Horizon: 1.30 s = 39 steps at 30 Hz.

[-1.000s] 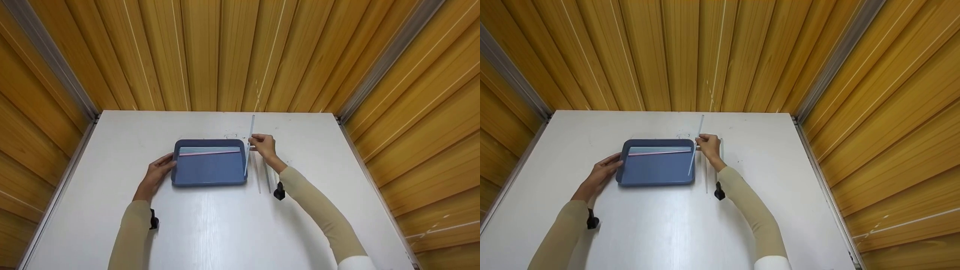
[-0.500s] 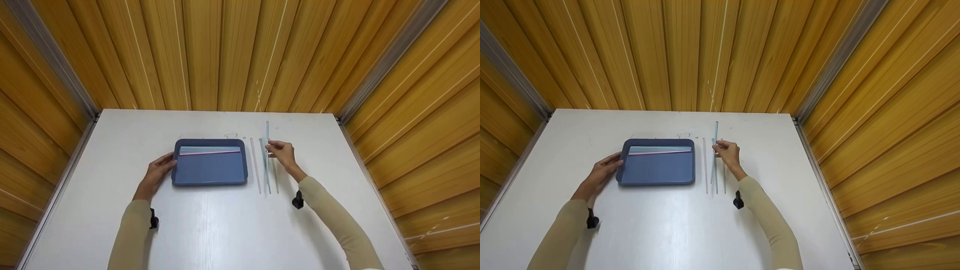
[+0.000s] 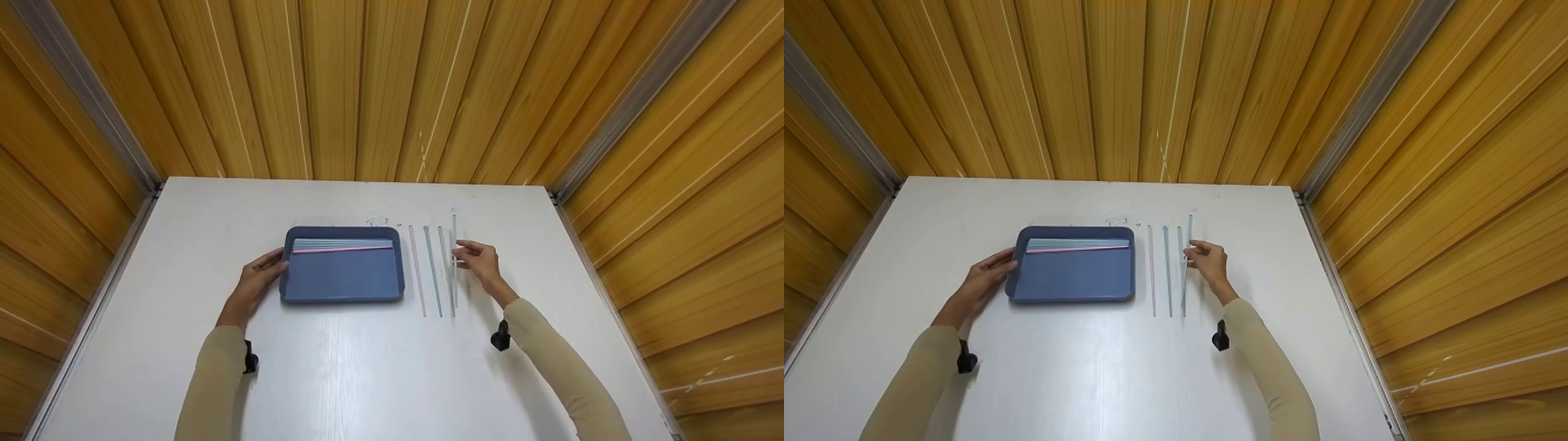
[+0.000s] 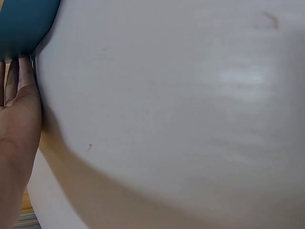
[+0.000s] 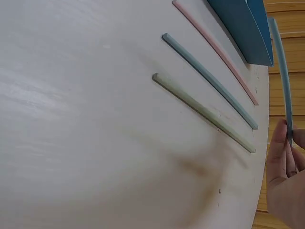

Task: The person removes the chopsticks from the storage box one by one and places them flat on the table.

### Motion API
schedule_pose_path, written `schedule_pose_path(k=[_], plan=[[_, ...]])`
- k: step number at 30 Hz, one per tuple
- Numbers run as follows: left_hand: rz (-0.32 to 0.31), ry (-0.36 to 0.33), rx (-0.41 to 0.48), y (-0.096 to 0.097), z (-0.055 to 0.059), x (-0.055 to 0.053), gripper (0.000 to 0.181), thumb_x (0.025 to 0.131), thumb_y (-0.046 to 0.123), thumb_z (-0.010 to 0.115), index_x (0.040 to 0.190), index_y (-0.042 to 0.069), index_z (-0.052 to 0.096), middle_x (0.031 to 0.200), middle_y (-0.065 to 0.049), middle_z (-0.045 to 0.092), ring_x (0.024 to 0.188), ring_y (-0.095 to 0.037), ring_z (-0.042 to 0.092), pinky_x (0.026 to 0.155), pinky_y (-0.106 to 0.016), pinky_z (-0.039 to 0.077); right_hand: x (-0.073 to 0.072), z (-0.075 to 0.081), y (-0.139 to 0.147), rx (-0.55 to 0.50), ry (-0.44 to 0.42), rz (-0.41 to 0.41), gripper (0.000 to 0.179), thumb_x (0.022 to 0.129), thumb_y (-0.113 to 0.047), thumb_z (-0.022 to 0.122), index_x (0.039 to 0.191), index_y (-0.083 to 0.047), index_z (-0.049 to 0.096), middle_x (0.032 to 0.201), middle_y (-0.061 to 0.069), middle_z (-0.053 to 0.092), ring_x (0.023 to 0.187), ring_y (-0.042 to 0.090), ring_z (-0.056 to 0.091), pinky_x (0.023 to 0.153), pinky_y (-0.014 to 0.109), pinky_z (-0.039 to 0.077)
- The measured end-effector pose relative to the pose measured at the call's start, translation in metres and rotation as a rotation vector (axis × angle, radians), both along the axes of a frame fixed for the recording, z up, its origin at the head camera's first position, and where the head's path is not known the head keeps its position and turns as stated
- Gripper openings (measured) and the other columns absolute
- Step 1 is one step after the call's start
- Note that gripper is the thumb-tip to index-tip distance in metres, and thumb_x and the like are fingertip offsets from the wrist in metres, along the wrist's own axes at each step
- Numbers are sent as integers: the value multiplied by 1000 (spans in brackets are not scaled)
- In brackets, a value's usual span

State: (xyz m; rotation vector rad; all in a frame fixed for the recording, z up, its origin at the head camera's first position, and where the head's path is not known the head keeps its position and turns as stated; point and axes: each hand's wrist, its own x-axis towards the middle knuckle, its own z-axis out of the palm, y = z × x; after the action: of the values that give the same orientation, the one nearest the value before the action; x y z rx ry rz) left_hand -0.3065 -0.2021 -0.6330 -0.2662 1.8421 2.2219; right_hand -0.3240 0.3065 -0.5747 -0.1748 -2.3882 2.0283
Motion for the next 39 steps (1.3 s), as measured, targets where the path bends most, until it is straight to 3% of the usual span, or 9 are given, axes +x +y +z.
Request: schedule_pose_path(k=[4, 12, 20, 33, 39], plan=[[-3, 2, -6, 1, 0, 1, 65, 98, 15, 70, 156, 6, 42, 165, -12, 37, 154, -22, 34, 127, -33, 34, 0, -4, 8, 30, -3, -10, 37, 95, -1, 70, 129, 13, 63, 95, 9, 79, 78, 8, 75, 69, 18, 63], [3, -10, -16, 2, 2, 1, 67, 98, 14, 70, 157, 6, 40, 167, -11, 34, 155, -22, 31, 126, -32, 34, 4, -19, 17, 234, 49, -32, 31, 93, -1, 72, 120, 13, 69, 102, 25, 75, 84, 27, 76, 65, 15, 61], [4, -8, -6, 2, 2, 1, 65, 98, 14, 70, 156, 7, 41, 166, -11, 36, 154, -21, 33, 126, -33, 34, 4, -32, 20, 388, 96, -27, 24, 91, 1, 72, 111, 13, 72, 96, 28, 75, 67, 6, 67, 56, 11, 56], [16, -3, 3, 3, 2, 1, 64, 97, 12, 71, 155, 6, 43, 164, -12, 38, 153, -22, 36, 126, -33, 35, 1, -40, 18, 503, 82, -75, 19, 92, -4, 70, 106, 8, 74, 91, 24, 76, 59, 8, 64, 51, 12, 50], [28, 1, 13, 3, 0, 0, 62, 98, 9, 69, 154, 4, 44, 164, -14, 39, 152, -24, 37, 121, -27, 41, -5, -45, 16, 509, 97, -83, 18, 91, -3, 72, 105, 9, 74, 92, 25, 75, 60, 8, 64, 51, 11, 51]])
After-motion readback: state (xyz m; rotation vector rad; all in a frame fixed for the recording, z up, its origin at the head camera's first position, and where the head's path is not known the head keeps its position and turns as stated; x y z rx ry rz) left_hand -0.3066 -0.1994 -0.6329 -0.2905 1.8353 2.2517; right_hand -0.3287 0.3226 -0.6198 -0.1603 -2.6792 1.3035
